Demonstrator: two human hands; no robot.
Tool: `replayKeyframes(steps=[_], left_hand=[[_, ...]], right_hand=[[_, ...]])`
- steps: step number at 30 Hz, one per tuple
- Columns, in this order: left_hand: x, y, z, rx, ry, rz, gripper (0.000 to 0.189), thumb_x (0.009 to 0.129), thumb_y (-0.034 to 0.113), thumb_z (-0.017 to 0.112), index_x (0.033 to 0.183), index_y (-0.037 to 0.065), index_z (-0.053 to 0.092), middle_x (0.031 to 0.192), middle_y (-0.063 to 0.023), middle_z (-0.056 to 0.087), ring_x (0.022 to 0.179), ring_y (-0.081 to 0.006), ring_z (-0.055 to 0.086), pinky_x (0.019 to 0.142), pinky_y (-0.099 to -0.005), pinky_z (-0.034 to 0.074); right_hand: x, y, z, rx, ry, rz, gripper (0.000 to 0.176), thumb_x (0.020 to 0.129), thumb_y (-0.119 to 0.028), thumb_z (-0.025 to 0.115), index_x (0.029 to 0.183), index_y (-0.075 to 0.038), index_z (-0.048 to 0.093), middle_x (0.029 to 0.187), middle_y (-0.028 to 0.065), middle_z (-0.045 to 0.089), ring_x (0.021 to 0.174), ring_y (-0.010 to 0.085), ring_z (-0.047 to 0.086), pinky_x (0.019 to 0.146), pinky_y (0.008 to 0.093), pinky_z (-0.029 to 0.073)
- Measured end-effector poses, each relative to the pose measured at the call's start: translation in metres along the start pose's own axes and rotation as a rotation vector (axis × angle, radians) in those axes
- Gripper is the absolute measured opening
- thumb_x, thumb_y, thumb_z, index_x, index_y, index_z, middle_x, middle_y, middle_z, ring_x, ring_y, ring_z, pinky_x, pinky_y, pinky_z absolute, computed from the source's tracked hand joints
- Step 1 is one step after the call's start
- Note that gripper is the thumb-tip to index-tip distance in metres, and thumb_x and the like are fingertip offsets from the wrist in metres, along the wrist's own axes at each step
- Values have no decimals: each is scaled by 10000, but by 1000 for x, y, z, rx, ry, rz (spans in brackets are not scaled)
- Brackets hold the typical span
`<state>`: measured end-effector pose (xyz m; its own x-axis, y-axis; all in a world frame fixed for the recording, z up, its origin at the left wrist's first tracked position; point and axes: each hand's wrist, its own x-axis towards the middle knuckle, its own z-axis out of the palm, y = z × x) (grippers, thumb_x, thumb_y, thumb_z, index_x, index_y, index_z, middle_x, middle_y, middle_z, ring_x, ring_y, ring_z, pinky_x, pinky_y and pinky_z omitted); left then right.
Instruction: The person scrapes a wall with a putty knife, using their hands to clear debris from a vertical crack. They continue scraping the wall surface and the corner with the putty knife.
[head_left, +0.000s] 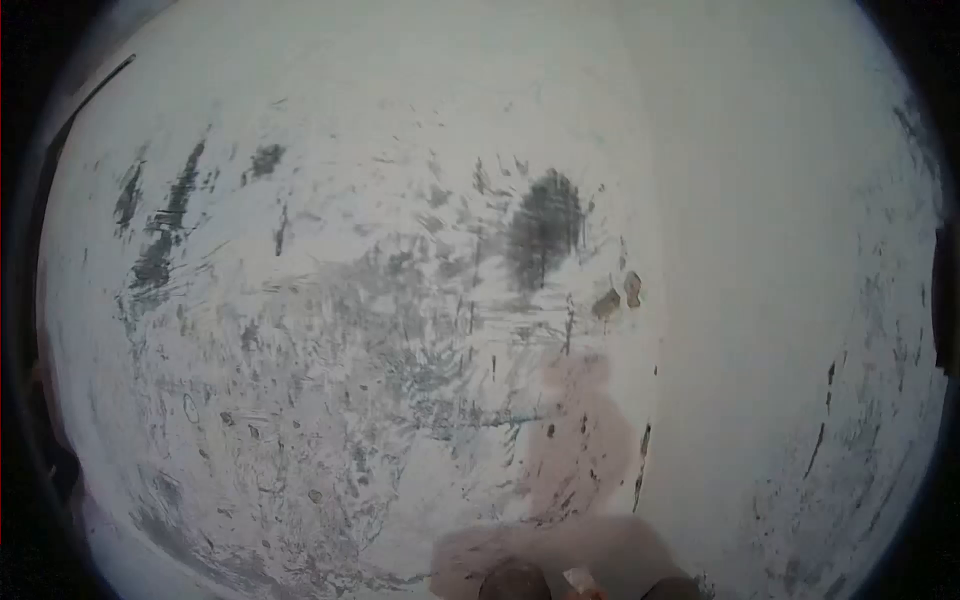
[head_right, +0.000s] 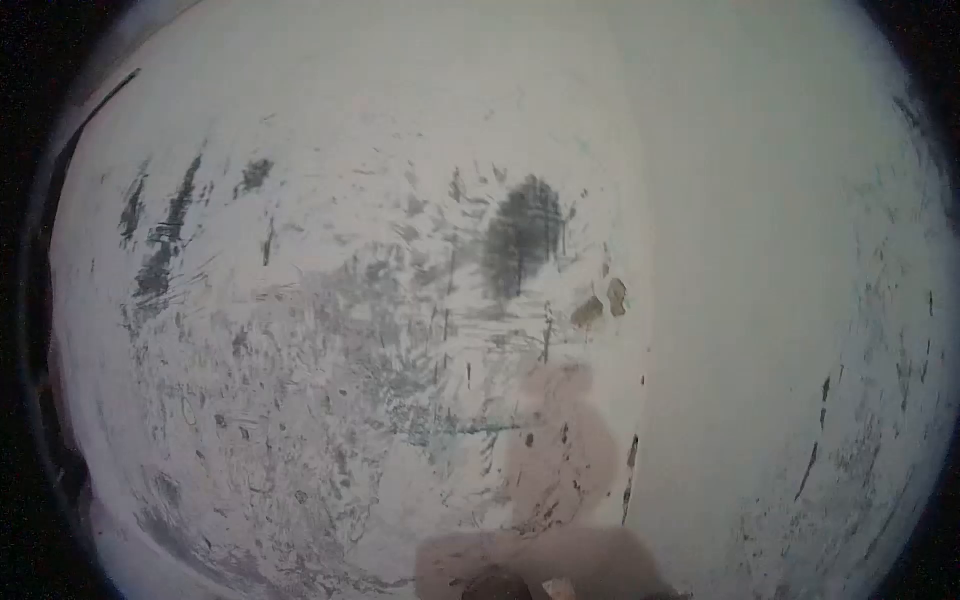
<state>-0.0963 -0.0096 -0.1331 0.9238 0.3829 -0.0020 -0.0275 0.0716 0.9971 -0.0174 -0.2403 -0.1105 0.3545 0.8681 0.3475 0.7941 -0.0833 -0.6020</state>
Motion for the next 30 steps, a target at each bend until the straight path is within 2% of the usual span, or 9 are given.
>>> replayKeyframes(steps=[3,5,7,9,11,12,16,19,30], left_hand=[[8,-11,14,34,-28,-74,846,865,592,571,1470,79,275,1302,-97,501,1062,-310,609,861,-487,537],[36,7,11,93,250,52,484,967,369,547,1286,8,499,995,-91,657,983,-166,623,767,-348,574],[-16,137,46,113,317,168,458,963,388,543,1051,-53,631,922,-109,664,765,-163,653,618,-318,534],[-32,219,51,495,411,159,488,944,387,575,906,-95,640,761,-131,669,708,-158,652,589,-334,521],[34,204,6,523,555,618,550,919,434,593,816,-107,609,688,-206,626,603,-176,622,545,-374,479],[43,233,0,433,491,527,546,923,428,584,785,-100,597,666,-191,615,601,-199,620,561,-376,485],[34,333,18,451,557,600,455,941,347,538,826,-92,581,693,-123,608,661,-200,636,589,-355,510],[40,350,8,324,501,506,321,925,231,532,863,-82,570,739,-144,628,623,-236,672,464,-367,593],[62,361,-12,669,718,577,405,921,285,577,849,-113,553,749,-204,624,625,-266,664,496,-381,556]], right_hand=[[12,-10,-19,-106,-71,169,457,925,-183,576,1366,-99,487,1224,188,602,1090,295,602,898,407,477],[30,-24,-38,-118,-62,180,502,927,-233,583,1400,-124,456,1258,193,585,1115,269,601,906,392,478],[46,-58,-64,-116,-77,188,549,928,-282,590,1434,-149,424,1293,199,569,1140,244,601,915,377,479],[62,-105,-94,45,211,17,565,869,-103,620,1407,-197,476,990,229,660,872,401,639,733,464,485],[96,-112,-100,-5,432,-177,520,896,-100,589,1397,-189,482,815,225,640,718,396,620,657,426,487],[114,-123,-109,14,497,-232,515,915,-119,569,1411,-203,461,807,199,643,673,367,619,621,432,489],[176,-143,-124,29,581,-285,472,964,-182,515,1426,-231,432,763,169,641,642,356,631,581,456,496],[201,-152,-118,70,568,-223,455,966,-188,509,1415,-229,447,753,188,635,663,374,625,600,457,490],[236,-160,-94,152,587,-164,439,992,-261,459,1430,-236,422,723,155,625,628,361,631,591,475,515]])
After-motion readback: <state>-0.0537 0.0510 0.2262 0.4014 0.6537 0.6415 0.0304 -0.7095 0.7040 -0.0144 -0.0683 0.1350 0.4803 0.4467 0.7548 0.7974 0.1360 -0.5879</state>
